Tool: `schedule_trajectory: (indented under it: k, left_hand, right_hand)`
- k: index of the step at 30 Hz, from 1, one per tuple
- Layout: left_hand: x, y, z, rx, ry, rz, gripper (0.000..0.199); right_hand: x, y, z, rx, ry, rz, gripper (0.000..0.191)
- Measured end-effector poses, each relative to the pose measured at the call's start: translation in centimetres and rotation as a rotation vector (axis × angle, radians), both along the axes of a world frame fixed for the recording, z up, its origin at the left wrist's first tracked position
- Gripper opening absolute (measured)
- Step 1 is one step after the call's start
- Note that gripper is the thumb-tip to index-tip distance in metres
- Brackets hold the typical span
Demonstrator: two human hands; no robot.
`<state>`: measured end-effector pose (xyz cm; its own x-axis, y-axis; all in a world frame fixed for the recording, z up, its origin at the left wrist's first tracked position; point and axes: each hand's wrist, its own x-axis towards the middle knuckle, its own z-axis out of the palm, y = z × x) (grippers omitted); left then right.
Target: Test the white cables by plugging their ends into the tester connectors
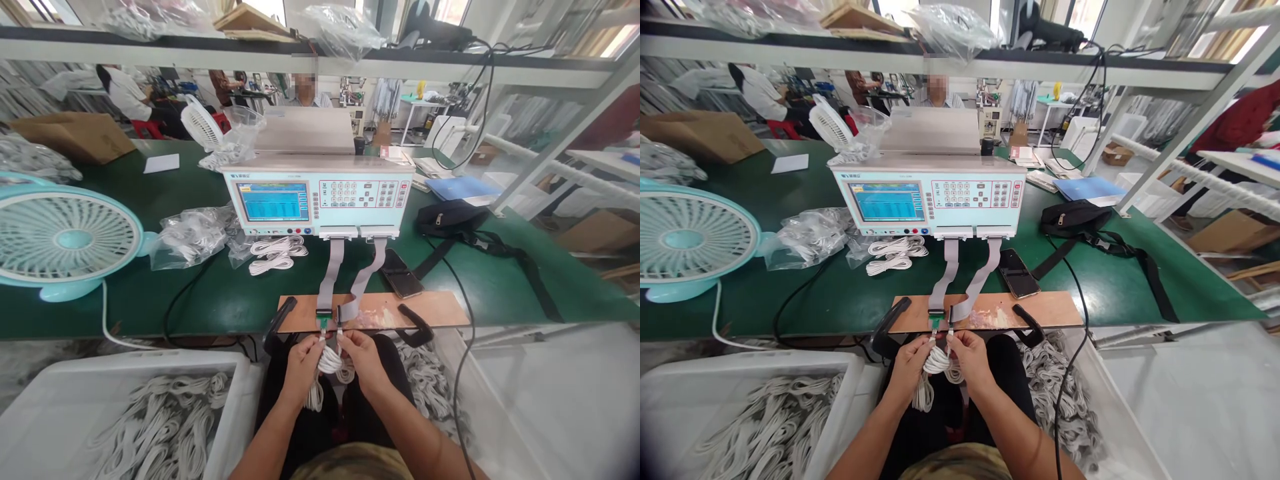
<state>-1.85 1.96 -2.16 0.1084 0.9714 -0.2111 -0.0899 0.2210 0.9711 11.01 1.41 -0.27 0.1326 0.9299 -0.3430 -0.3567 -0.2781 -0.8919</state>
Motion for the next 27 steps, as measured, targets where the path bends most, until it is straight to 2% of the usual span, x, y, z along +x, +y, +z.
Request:
schedule_trajectory:
  k: [9,18,23,27]
  left_hand:
    - [0.8,-0.1,0.4,-0.015,-0.12,0.092,0.021]
    - [1.3,-0.7,0.0,-0.024,-0.18,0.12,0.019]
    - [1.3,-1.0,-0.2,0.032,-0.148,0.112,0.023]
    - [1.6,-1.0,-0.7,0.032,-0.167,0.2,0.024]
  right_hand:
    - [0.1,0.0,0.1,0.036,-0.038,0.035,0.028]
    - [0.2,0.0,0.1,0.029,-0.005,0.045,0.029]
    - [0.1,-0.1,0.7,0.027,0.019,0.071,0.026]
    - [0.0,-0.1,0.8,0.008,0.014,0.061,0.025]
